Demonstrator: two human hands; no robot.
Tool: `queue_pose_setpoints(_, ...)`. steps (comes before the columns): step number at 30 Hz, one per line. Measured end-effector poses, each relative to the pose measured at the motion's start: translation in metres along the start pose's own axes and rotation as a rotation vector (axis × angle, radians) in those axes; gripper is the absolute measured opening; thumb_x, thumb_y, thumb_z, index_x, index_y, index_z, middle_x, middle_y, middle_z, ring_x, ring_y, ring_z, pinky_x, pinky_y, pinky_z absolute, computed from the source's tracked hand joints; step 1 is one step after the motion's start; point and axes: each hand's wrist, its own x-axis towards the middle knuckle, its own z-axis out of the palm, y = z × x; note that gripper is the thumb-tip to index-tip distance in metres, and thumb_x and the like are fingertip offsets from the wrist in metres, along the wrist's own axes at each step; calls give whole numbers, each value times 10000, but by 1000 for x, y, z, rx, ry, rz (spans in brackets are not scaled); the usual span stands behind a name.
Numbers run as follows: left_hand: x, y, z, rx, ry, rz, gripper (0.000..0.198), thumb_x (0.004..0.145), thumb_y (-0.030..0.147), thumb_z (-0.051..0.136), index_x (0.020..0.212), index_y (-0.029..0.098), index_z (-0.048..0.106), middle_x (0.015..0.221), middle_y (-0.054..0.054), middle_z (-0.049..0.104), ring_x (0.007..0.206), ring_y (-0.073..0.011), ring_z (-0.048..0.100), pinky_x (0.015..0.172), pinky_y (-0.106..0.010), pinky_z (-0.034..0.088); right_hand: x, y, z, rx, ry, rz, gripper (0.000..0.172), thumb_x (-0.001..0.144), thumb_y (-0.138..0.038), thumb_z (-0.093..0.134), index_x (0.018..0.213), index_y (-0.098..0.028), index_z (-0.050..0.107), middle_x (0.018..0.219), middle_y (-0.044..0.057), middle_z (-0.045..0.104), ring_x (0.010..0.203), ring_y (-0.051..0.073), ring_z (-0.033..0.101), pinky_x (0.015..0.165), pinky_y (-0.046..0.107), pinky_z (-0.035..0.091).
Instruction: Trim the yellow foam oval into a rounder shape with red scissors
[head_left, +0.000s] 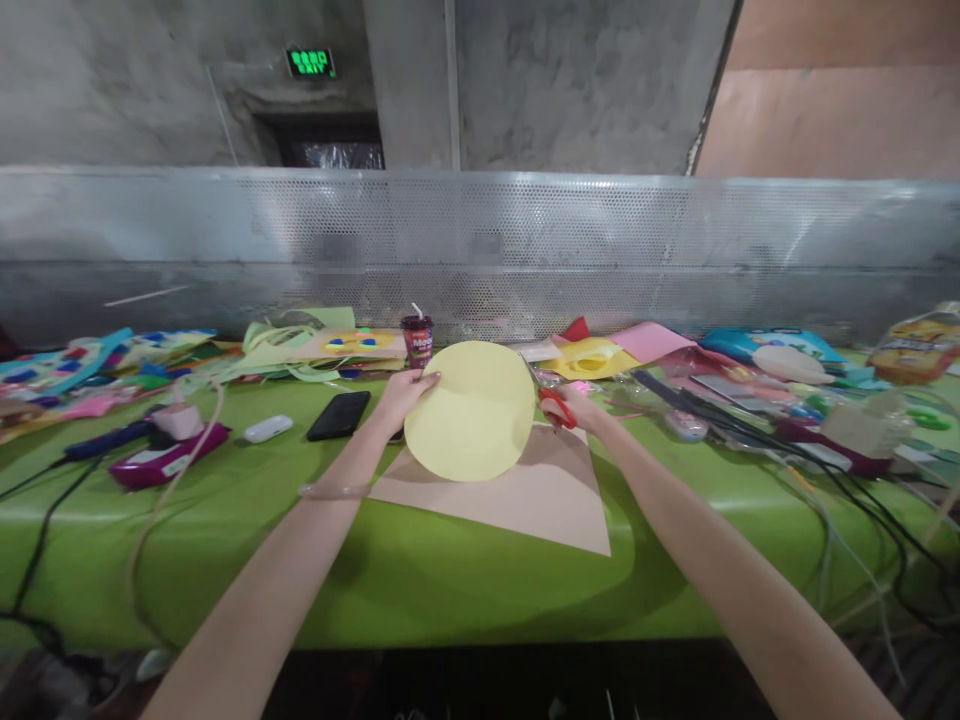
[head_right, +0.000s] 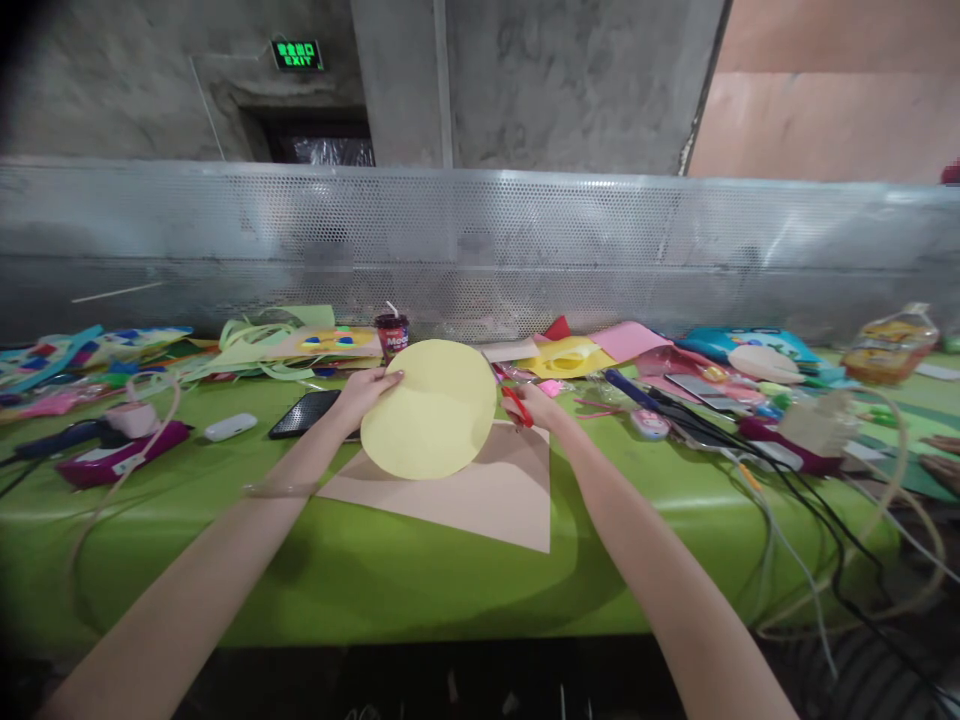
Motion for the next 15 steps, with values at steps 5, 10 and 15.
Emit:
queue_pose_setpoints(5,-1,2,0,37,8,-9,391,546,422,680,780,111,644,696,-72,669,544,-186,599,507,-283,478,0,0,0,-24,17,10,208,696,-233,473,501,-171,431,438,-8,515,401,102,502,419,234,457)
queue_pose_setpoints(10,0,1,0,62,7,-18,396,541,428,676,773,109,642,687,-73,668,541,-185,596,498,-273,474,0,0,0,-46,10,4,200,692,-223,465,503,-172,425,433,-14,510,395,89,485,412,216,444)
queue_pose_setpoints(15,1,0,-1,47,6,-27,391,540,412,680,788,112,644,689,-73,667,539,-185,596,499,-278,475,1,2,0,-59,8,8,200,688,-223,463,501,-174,414,442,-17,505,407,94,502,419,218,444)
